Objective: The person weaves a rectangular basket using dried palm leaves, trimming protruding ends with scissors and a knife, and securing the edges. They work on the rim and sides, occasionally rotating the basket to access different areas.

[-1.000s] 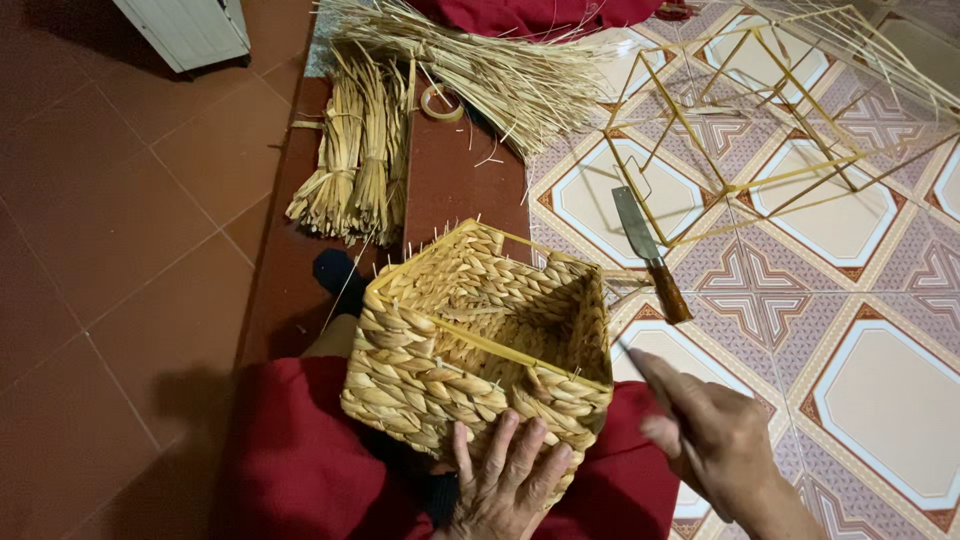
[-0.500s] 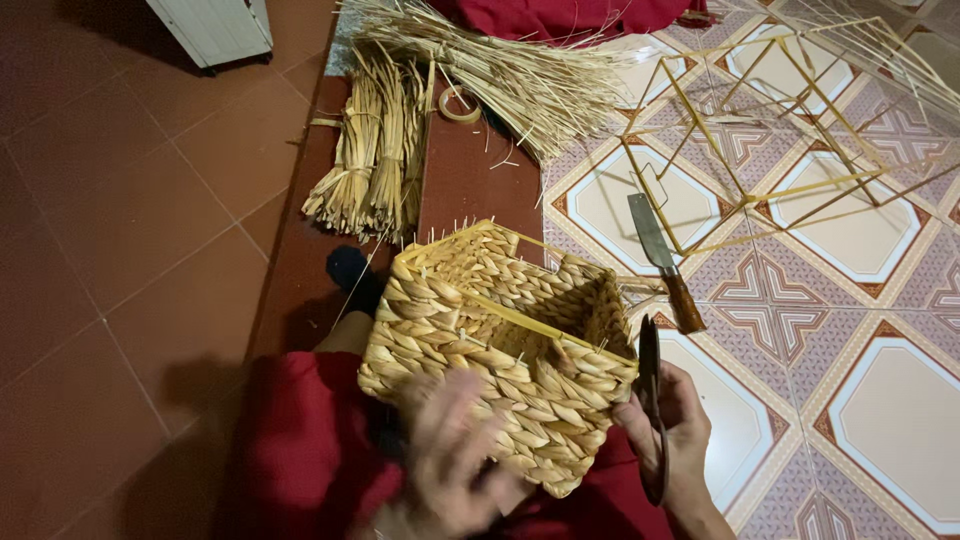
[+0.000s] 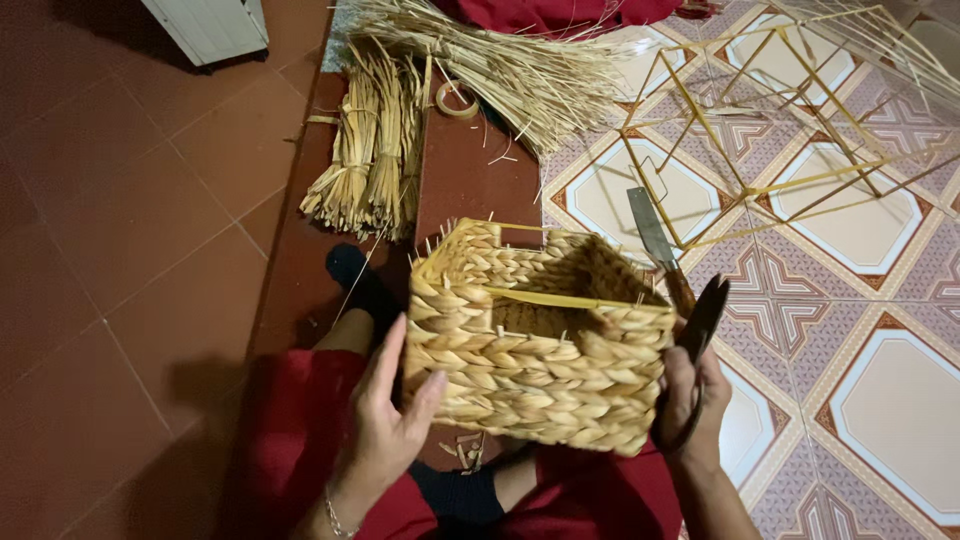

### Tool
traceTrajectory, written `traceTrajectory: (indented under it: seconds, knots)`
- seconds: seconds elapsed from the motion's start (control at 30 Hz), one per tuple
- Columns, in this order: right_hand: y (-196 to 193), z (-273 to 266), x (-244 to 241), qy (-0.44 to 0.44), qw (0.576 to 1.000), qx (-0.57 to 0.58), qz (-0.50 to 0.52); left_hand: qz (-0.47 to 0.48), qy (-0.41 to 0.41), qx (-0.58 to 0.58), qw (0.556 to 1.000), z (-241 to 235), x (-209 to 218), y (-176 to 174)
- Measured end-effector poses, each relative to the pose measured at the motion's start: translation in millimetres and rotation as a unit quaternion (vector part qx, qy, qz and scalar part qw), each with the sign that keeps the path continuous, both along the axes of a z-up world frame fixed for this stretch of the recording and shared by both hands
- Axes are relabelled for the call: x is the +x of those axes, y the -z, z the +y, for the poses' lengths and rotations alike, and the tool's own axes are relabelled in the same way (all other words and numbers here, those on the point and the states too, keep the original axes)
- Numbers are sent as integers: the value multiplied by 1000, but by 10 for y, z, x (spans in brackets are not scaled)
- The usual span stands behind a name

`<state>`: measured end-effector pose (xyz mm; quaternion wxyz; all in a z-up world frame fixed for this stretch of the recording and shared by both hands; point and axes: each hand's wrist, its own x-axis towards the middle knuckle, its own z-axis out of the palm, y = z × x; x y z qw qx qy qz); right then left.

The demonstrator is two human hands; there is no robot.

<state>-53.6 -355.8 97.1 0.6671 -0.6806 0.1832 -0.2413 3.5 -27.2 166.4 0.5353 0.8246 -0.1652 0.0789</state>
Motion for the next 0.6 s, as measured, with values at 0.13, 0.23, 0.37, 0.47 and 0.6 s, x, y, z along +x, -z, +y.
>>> traceTrajectory:
  seconds: [0.13,0.23,0.37,0.47,0.6]
  knots:
    - [-47,-71,105,-22,998,6,-66,-101,-17,66,993,-48,16,-43]
    - [-135,-33,116,-37,996,-13,-75,-41,-27,54,997,-72,98,-106]
    - [-207,34,163,-3,1000,-1,-29,-171,-25,146,974,-69,202,-267]
    - [-176,55,229,-6,997,32,-75,-267,3,156,951,-237,238,-406]
    - [-70,37,224,12,997,12,-76,-348,136,134,918,-799,425,-504]
